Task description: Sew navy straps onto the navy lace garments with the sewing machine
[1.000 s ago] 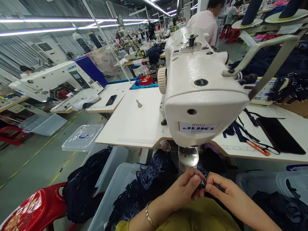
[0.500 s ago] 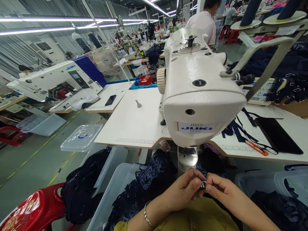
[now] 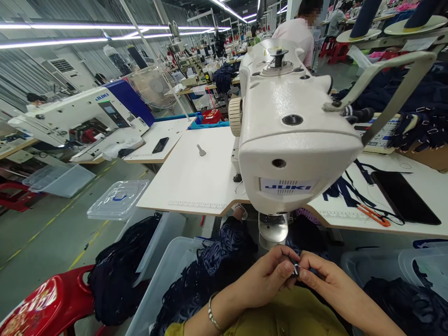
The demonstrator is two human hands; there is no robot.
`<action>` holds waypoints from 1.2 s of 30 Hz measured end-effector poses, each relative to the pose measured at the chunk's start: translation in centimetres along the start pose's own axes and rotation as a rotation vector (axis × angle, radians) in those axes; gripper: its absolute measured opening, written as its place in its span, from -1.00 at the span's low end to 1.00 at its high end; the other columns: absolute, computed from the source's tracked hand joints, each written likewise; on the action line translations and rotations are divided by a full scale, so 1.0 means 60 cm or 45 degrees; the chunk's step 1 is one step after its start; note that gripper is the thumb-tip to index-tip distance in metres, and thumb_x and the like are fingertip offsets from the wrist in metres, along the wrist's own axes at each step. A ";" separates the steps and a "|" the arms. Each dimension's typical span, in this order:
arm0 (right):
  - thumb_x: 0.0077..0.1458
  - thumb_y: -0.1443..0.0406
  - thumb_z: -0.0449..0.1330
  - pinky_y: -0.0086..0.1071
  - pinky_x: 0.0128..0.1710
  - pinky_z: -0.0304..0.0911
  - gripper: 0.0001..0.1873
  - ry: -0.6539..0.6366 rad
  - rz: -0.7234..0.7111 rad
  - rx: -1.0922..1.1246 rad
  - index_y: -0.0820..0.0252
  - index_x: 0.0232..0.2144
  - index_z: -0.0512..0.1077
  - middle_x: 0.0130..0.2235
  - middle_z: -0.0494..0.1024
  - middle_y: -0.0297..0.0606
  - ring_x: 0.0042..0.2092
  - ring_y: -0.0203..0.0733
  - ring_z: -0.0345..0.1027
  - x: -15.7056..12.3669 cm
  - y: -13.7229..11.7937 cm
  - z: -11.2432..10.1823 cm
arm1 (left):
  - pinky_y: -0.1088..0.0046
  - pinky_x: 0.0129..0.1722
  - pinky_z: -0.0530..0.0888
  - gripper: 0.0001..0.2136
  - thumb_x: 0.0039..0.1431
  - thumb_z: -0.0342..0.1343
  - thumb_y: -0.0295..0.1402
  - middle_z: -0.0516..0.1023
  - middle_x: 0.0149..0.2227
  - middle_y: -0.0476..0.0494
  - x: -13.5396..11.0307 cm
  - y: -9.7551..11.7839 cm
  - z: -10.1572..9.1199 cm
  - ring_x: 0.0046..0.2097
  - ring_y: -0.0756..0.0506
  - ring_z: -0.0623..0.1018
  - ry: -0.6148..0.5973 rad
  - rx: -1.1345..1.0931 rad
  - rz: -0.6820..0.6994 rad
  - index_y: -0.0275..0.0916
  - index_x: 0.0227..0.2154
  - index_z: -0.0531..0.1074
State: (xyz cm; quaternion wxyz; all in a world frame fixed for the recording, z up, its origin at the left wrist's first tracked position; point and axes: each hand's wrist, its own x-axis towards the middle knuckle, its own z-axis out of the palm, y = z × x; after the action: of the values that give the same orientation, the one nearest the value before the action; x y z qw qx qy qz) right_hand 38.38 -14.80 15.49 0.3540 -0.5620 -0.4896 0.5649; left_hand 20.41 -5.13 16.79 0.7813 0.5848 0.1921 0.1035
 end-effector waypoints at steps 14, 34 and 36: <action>0.26 -0.03 0.02 -0.39 -0.24 0.13 -0.58 0.110 -0.011 -0.094 0.12 -0.45 0.32 -0.37 0.30 -0.38 -0.28 -0.22 0.21 -0.004 0.002 0.002 | 0.47 -0.31 0.27 -0.52 0.30 -0.04 0.04 0.26 -0.36 -0.02 -0.008 0.005 -0.002 -0.34 0.01 0.32 -0.038 0.070 -0.016 -0.26 0.06 0.23; 0.27 0.08 0.08 -0.42 -0.27 0.30 -0.74 0.272 -0.379 -0.053 0.07 -0.38 0.36 -0.33 0.42 -0.32 -0.29 -0.23 0.34 -0.007 0.031 -0.039 | 0.56 -0.31 0.43 -0.80 0.21 0.10 -0.45 0.48 -0.21 -0.08 -0.006 -0.020 -0.018 -0.32 0.01 0.49 0.276 1.030 0.243 -0.17 -0.11 0.45; 0.30 0.03 -0.04 -0.37 -0.20 0.33 -0.69 0.392 -0.160 -0.173 0.07 -0.23 0.35 -0.25 0.49 -0.25 -0.22 -0.18 0.41 0.012 0.071 -0.066 | 0.49 -0.20 0.46 -0.83 0.26 0.09 -0.42 0.50 -0.17 -0.12 -0.006 -0.034 -0.037 -0.20 -0.06 0.53 0.450 1.134 0.371 -0.15 -0.11 0.47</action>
State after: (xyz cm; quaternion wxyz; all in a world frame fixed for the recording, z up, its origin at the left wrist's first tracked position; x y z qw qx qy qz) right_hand 42.82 -14.63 11.68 0.4207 -0.6328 -0.5009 0.4145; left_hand 19.01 -3.94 14.36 0.3885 0.8559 0.2634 0.2170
